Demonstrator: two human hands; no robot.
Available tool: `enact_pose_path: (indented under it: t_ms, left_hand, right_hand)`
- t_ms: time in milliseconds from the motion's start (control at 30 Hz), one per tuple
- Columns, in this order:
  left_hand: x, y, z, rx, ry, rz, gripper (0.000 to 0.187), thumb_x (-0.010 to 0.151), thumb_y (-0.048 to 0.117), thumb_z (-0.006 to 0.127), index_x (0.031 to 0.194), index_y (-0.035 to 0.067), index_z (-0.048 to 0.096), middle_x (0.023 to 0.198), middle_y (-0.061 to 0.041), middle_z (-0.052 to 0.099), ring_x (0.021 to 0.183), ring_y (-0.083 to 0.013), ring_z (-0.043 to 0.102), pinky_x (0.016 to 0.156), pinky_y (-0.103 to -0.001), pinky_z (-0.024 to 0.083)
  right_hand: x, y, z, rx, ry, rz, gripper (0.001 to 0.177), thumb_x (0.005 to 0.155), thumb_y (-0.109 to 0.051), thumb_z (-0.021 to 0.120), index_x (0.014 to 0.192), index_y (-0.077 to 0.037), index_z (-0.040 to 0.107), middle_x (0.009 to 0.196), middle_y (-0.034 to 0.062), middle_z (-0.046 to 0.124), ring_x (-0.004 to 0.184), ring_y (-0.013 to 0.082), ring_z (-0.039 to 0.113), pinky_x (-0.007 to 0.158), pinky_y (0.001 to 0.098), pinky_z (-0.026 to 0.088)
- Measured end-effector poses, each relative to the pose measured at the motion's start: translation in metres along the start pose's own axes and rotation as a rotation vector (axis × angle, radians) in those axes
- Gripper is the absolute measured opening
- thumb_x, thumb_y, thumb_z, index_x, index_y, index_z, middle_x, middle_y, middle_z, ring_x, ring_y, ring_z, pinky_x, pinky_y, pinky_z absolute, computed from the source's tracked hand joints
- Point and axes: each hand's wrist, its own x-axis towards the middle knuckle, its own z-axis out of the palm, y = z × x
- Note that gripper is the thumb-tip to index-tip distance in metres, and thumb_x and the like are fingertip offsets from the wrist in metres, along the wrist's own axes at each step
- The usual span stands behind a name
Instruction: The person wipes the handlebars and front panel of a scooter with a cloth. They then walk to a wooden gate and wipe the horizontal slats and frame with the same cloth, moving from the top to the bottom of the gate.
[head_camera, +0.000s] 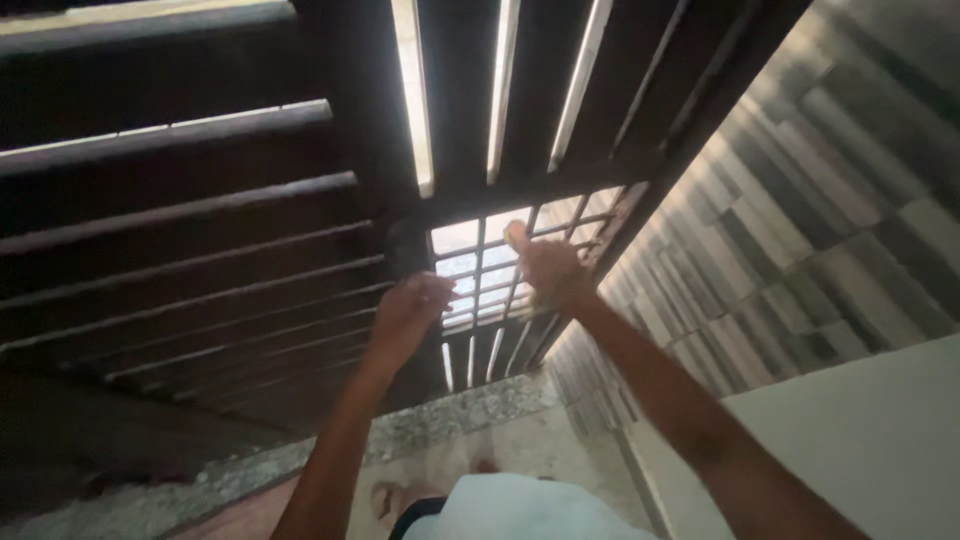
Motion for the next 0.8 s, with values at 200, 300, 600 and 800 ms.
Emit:
enact_pose_path:
  t_ms: [200, 300, 600, 800]
  left_hand:
    - [0.0, 0.009, 0.008, -0.037, 0.06, -0.135, 0.022, 0.097, 0.023, 0.066, 0.107, 0.005, 0.074, 0.097, -0.007, 0.079, 0.087, -0.0135, 0.073, 0.079, -0.029, 0.058]
    - [0.005, 0.002, 0.014, -0.061, 0.014, -0.051, 0.023, 0.099, 0.025, 0.065, 0.109, 0.005, 0.073, 0.098, -0.006, 0.078, 0.088, -0.0133, 0.072, 0.079, -0.029, 0.057]
    - [0.003, -0.005, 0.013, -0.091, 0.091, -0.185, 0.025, 0.101, 0.026, 0.063, 0.109, 0.004, 0.073, 0.097, -0.006, 0.078, 0.086, -0.0134, 0.07, 0.078, -0.027, 0.056]
    - [0.026, 0.002, 0.035, -0.068, 0.01, -0.083, 0.019, 0.099, 0.019, 0.064, 0.106, 0.003, 0.072, 0.103, -0.007, 0.075, 0.091, -0.015, 0.072, 0.081, -0.029, 0.058]
  right_hand:
    - [0.006, -0.037, 0.001, 0.276, 0.009, 0.077, 0.052, 0.087, -0.02, 0.071, 0.126, -0.003, 0.04, 0.084, 0.0206, 0.071, 0.081, 0.0397, 0.072, 0.071, 0.0501, 0.058]
    - [0.01, -0.024, -0.002, 0.282, -0.016, 0.008, 0.047, 0.087, -0.017, 0.069, 0.125, -0.005, 0.044, 0.087, 0.0195, 0.072, 0.086, 0.0401, 0.072, 0.077, 0.0507, 0.057]
    - [0.025, -0.027, 0.015, 0.311, 0.007, -0.036, 0.038, 0.086, -0.019, 0.072, 0.115, -0.004, 0.053, 0.092, 0.0187, 0.072, 0.09, 0.0381, 0.072, 0.08, 0.0506, 0.056]
    - [0.001, -0.002, 0.017, 0.182, 0.038, -0.002, 0.056, 0.09, -0.018, 0.064, 0.143, -0.01, 0.045, 0.078, 0.0158, 0.071, 0.075, 0.0354, 0.073, 0.071, 0.0503, 0.057]
